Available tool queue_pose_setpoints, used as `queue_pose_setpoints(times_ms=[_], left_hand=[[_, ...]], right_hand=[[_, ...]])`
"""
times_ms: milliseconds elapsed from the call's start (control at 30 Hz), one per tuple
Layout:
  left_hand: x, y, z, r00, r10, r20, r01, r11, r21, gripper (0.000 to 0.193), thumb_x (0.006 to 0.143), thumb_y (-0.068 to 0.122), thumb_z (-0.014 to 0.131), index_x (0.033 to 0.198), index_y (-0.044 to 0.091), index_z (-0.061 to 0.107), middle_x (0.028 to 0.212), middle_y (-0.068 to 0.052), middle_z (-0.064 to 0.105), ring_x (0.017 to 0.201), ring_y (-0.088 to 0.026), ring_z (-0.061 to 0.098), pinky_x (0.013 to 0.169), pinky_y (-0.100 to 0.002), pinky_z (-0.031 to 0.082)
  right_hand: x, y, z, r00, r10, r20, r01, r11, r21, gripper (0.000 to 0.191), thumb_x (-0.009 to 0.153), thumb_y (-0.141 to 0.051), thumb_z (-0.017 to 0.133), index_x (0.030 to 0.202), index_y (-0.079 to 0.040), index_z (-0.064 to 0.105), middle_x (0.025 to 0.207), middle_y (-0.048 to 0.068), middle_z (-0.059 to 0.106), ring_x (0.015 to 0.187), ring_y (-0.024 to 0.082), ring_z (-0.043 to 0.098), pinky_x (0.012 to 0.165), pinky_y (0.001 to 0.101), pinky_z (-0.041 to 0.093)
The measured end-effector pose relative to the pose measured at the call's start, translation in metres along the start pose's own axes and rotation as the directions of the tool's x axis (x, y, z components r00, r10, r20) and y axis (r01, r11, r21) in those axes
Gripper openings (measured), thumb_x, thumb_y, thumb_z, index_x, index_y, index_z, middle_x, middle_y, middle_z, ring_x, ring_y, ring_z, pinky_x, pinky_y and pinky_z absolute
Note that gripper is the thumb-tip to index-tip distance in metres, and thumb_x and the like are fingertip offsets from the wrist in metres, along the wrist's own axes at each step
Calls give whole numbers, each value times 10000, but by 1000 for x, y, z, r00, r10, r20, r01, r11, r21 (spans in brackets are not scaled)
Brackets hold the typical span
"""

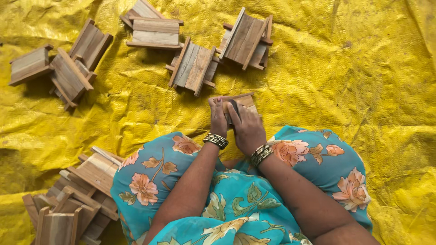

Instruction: The person sits on a yellow tarp on the ground and sands small wooden frame-like pieces one at a time using a sanding block, rubbing the block along the edges and surfaces of each piece, then sets the finished piece aside and picks up the next one.

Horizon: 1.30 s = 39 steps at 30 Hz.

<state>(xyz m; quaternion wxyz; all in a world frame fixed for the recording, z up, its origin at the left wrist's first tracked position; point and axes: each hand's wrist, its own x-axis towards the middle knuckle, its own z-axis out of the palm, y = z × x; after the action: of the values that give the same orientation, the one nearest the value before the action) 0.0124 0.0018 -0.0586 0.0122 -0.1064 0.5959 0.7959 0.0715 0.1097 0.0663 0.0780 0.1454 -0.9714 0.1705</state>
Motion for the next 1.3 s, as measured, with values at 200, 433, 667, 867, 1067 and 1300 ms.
queue_pose_setpoints(times_ms=[200,433,667,867,1067,1300], left_hand=[[-2,48,3,972,166,168,-206,944,257,305,1126,358,471,1209,69,520,1329,-164,631,1149,-206,638,1010,-362,521],[-12,83,17,907,176,382,-303,903,303,479,864,153,782,1248,41,519,1190,-114,673,1133,-185,662,922,-337,562],[-11,80,16,968,86,235,-182,887,425,214,917,182,825,946,20,689,706,-15,685,604,-64,627,549,-245,502],[-15,85,20,983,29,182,-93,929,357,239,911,223,791,1019,27,707,705,2,685,580,-39,605,508,-232,491],[-13,82,18,987,-26,157,-21,955,295,270,943,270,765,1007,21,684,727,-8,692,581,-42,622,495,-235,526],[-9,76,15,985,-72,154,37,975,217,264,946,266,749,1002,18,676,787,-16,713,615,-45,658,492,-240,572]], right_hand=[[25,42,-45,989,-97,114,34,885,464,745,758,12,730,1454,-160,527,1385,176,602,1267,369,602,1050,452,521],[29,123,-61,946,88,311,-312,503,806,551,834,98,677,1360,-61,648,1275,95,707,1140,149,677,958,326,562],[22,143,-36,911,134,390,-396,21,918,395,924,-37,725,1304,47,660,1224,89,724,1110,146,687,1016,344,556],[23,150,-28,853,243,463,-432,-170,886,335,990,-92,635,1299,34,654,1180,105,738,1037,191,726,961,383,600],[23,156,-19,784,537,310,-259,-170,951,249,1009,-67,619,1235,24,670,1111,122,754,954,201,760,857,375,653],[18,166,-15,736,633,240,-188,-150,971,200,1009,-61,615,1188,7,670,1057,105,757,897,177,765,814,352,666]])
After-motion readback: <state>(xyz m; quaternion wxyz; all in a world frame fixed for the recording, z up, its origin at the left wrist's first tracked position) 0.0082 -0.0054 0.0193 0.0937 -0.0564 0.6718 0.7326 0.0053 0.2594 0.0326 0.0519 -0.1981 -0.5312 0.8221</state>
